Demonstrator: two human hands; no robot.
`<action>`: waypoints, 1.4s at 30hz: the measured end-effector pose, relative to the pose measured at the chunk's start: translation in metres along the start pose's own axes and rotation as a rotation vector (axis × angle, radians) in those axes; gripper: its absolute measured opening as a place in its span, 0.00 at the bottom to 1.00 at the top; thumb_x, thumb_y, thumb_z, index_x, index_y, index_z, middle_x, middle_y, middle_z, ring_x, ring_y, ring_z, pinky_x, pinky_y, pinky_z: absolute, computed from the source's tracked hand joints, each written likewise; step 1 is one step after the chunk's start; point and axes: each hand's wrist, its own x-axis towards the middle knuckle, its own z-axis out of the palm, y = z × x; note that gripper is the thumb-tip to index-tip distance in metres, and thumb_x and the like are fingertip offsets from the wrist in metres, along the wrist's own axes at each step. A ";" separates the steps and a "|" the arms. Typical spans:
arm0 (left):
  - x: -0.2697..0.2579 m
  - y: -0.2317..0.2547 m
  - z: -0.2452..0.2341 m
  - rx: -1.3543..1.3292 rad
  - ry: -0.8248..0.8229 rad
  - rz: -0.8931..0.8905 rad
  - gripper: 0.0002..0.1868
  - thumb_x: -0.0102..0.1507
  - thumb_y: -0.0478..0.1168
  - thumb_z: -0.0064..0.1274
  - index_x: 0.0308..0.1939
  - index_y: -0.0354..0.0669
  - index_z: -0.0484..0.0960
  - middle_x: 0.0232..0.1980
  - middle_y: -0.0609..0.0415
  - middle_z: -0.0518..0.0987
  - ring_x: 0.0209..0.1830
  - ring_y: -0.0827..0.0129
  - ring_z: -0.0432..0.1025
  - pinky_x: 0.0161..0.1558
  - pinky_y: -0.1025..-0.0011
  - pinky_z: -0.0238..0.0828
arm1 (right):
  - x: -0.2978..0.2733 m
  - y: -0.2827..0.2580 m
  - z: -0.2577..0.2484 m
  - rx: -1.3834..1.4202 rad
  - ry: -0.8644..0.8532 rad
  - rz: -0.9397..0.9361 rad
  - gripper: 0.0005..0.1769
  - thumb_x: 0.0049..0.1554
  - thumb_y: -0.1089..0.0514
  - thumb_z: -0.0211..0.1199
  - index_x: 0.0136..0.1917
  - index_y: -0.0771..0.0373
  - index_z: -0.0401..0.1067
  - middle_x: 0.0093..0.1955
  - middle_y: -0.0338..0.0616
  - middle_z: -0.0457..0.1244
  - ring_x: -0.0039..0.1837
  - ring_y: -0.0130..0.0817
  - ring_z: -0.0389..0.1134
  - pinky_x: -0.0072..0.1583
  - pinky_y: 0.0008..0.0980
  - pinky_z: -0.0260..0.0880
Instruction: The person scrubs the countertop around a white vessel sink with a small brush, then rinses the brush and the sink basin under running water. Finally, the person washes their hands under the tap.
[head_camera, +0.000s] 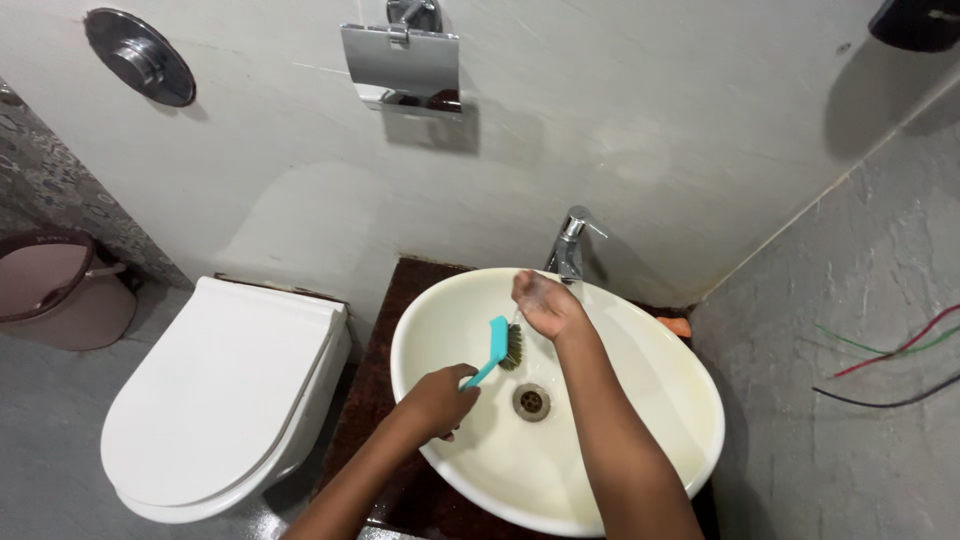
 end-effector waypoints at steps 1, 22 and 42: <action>0.002 0.001 -0.001 -0.010 -0.003 0.006 0.26 0.68 0.45 0.48 0.71 0.47 0.71 0.38 0.48 0.82 0.27 0.67 0.76 0.30 0.67 0.81 | 0.003 0.006 0.018 -0.147 0.059 -0.046 0.11 0.66 0.64 0.46 0.58 0.75 0.62 0.54 0.56 0.63 0.56 0.45 0.67 0.57 0.37 0.70; -0.012 -0.009 -0.022 0.177 -0.016 0.038 0.19 0.68 0.46 0.51 0.52 0.32 0.80 0.35 0.42 0.83 0.26 0.60 0.78 0.33 0.64 0.79 | -0.028 -0.032 -0.034 0.100 0.405 -0.374 0.14 0.68 0.63 0.39 0.51 0.71 0.65 0.44 0.48 0.60 0.45 0.34 0.62 0.47 0.29 0.69; -0.015 -0.020 -0.033 0.162 0.015 0.041 0.19 0.67 0.46 0.52 0.53 0.34 0.80 0.36 0.42 0.84 0.27 0.60 0.80 0.37 0.63 0.79 | 0.035 0.014 0.007 -0.053 0.436 -0.376 0.10 0.67 0.63 0.49 0.57 0.70 0.69 0.55 0.50 0.63 0.56 0.40 0.68 0.61 0.37 0.75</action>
